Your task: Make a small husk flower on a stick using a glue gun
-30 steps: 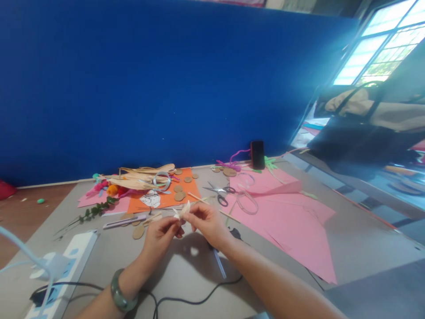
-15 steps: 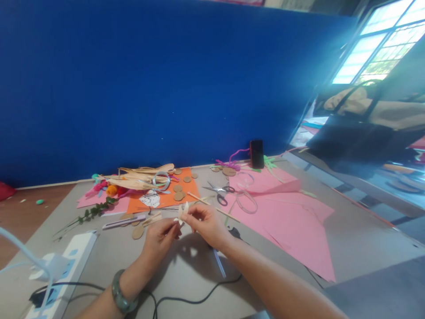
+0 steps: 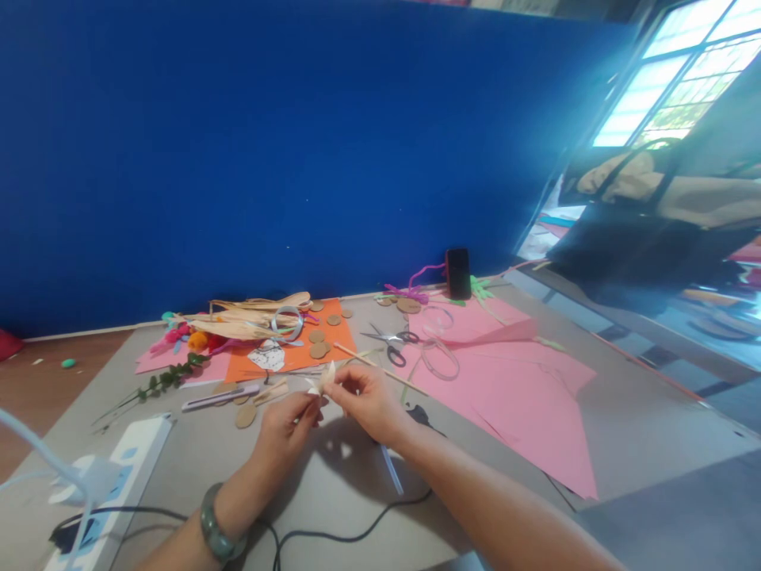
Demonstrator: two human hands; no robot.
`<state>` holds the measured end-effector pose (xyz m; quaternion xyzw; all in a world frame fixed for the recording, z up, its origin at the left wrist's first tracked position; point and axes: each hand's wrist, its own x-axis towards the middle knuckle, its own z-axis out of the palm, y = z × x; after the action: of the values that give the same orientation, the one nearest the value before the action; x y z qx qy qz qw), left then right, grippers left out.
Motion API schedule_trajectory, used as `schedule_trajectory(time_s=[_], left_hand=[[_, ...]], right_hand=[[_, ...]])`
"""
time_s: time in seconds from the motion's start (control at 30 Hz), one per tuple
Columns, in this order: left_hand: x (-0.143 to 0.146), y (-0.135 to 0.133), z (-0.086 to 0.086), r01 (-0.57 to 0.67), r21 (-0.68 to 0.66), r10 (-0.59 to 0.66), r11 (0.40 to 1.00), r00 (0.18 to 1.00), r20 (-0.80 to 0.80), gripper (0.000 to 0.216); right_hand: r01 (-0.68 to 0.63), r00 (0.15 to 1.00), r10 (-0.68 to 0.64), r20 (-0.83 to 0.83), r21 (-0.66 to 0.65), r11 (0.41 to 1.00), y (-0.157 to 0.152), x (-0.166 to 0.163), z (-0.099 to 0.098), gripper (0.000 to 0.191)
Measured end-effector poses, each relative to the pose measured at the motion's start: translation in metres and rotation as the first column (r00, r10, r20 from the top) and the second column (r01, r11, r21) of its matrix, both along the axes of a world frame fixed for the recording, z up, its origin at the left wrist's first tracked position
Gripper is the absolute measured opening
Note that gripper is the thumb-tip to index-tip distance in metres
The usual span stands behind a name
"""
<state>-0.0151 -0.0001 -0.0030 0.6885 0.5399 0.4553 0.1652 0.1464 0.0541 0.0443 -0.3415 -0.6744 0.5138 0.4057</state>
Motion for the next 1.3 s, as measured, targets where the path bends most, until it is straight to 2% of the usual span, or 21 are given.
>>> schedule_trajectory(time_s=[0.2,0.5,1.3], left_hand=[[0.0000,-0.0003,-0.0021,-0.009,0.032,0.011,0.999,0.998,-0.056,0.026],[-0.0022,-0.0022,-0.0053,0.009,0.037,-0.007,0.999,0.998,-0.058,0.021],[-0.0037,-0.0008,-0.0089,0.044,0.114,-0.029,0.992,0.991,-0.130,0.019]], right_hand=[[0.001,1.000,-0.001,0.013,0.002,1.000,-0.0001,0.0000,-0.0020,0.021],[0.001,1.000,-0.001,-0.019,-0.005,1.000,-0.0004,-0.0007,-0.0001,0.019],[0.035,0.999,-0.036,0.023,0.056,0.998,0.0015,-0.0007,-0.0059,0.014]])
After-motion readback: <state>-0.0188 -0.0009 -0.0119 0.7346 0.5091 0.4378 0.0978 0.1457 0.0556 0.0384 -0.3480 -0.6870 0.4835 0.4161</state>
